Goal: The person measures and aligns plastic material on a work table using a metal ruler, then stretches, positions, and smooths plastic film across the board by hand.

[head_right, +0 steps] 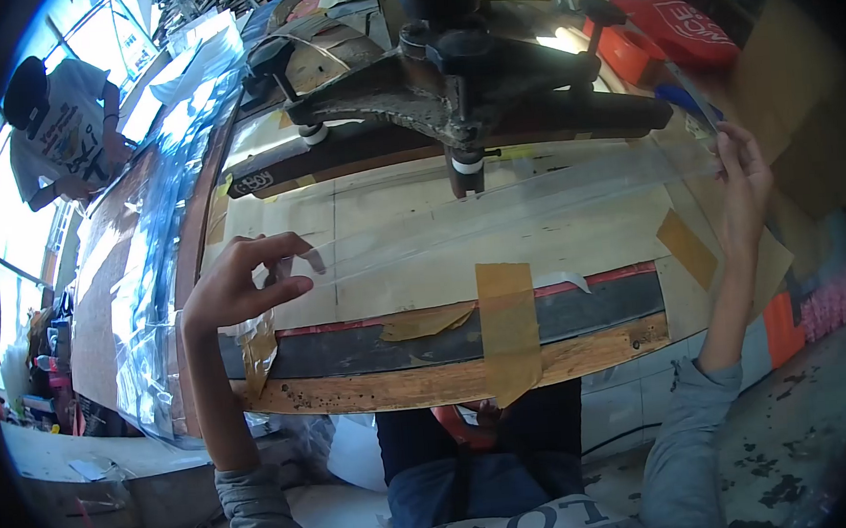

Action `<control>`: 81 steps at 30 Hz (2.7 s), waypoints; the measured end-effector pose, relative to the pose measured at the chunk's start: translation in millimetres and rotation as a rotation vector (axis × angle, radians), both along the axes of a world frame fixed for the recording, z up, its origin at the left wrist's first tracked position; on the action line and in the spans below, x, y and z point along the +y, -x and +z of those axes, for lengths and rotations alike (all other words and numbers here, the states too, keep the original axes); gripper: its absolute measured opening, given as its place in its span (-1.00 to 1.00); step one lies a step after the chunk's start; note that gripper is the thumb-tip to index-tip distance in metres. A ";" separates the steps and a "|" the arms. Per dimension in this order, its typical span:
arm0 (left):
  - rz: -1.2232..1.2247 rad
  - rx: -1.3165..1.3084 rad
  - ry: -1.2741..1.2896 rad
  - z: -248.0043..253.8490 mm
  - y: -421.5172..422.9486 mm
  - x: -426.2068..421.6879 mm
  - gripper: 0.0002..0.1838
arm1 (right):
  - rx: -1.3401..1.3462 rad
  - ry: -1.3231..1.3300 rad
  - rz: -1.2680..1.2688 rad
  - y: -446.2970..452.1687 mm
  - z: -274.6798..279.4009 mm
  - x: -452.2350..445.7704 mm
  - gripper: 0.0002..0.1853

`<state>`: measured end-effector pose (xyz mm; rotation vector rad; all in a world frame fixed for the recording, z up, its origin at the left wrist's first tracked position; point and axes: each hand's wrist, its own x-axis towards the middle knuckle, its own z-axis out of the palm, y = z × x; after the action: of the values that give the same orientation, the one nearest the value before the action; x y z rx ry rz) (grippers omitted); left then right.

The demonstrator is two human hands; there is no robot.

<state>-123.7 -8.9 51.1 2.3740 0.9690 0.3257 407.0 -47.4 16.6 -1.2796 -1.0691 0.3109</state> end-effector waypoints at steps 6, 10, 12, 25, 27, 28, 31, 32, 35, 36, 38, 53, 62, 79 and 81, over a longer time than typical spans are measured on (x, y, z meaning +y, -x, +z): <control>0.009 -0.137 -0.019 -3.1 11.9 7.7 -0.82 | 0.090 -0.122 0.120 5.0 5.8 -3.9 -0.80; 0.040 -0.097 0.010 6.6 15.1 7.4 -0.83 | 0.123 -0.167 0.194 5.3 6.1 -6.3 -0.81; 0.010 -0.162 -0.090 1.8 14.4 7.8 -0.82 | 0.146 -0.173 0.206 7.4 6.5 -7.9 -0.81; 0.089 -0.065 -0.119 5.0 14.5 8.2 -0.84 | 0.158 -0.238 0.333 7.5 8.0 -13.8 -0.84; 0.092 -0.068 -0.107 5.2 15.8 7.9 -0.84 | 0.159 -0.235 0.362 9.2 9.1 -14.8 -0.85; 0.097 -0.068 -0.105 5.2 16.1 7.5 -0.85 | 0.160 -0.234 0.379 9.6 9.5 -15.2 -0.85; 0.084 -0.064 -0.110 7.4 16.2 6.5 -0.85 | 0.151 -0.212 0.367 10.0 10.4 -17.0 -0.85; 0.090 -0.066 -0.091 8.1 16.3 6.4 -0.85 | 0.147 -0.217 0.369 10.5 10.5 -16.8 -0.85; 0.095 -0.070 -0.047 8.5 16.3 6.1 -0.84 | 0.129 -0.236 0.374 11.0 10.8 -16.1 -0.85; 0.089 -0.070 -0.043 8.2 17.1 6.7 -0.84 | 0.118 -0.249 0.375 9.3 9.2 -14.2 -0.85; 0.082 -0.068 -0.067 7.4 17.4 8.4 -0.83 | 0.109 -0.255 0.392 6.2 7.3 -12.8 -0.84; 0.131 0.105 -0.349 -22.0 -36.8 -12.7 -0.44 | 0.169 -0.223 0.474 9.2 12.7 -20.1 -0.74; 0.065 0.055 -0.418 -25.4 -49.5 -13.8 -0.49 | 0.344 -0.250 0.312 -1.3 10.0 -15.2 -0.68; 0.003 -0.024 -0.445 -23.6 -45.2 -9.0 -0.90 | 0.183 0.007 -0.198 14.4 12.2 -12.7 -0.56; -0.031 0.001 -0.337 -23.5 -40.0 -7.2 -0.89 | -0.050 0.161 -0.375 7.7 4.8 -7.2 -0.47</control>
<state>-83.8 -16.1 27.7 2.6873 0.9366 0.5109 399.3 -54.6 21.4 -1.6077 -0.8358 0.0805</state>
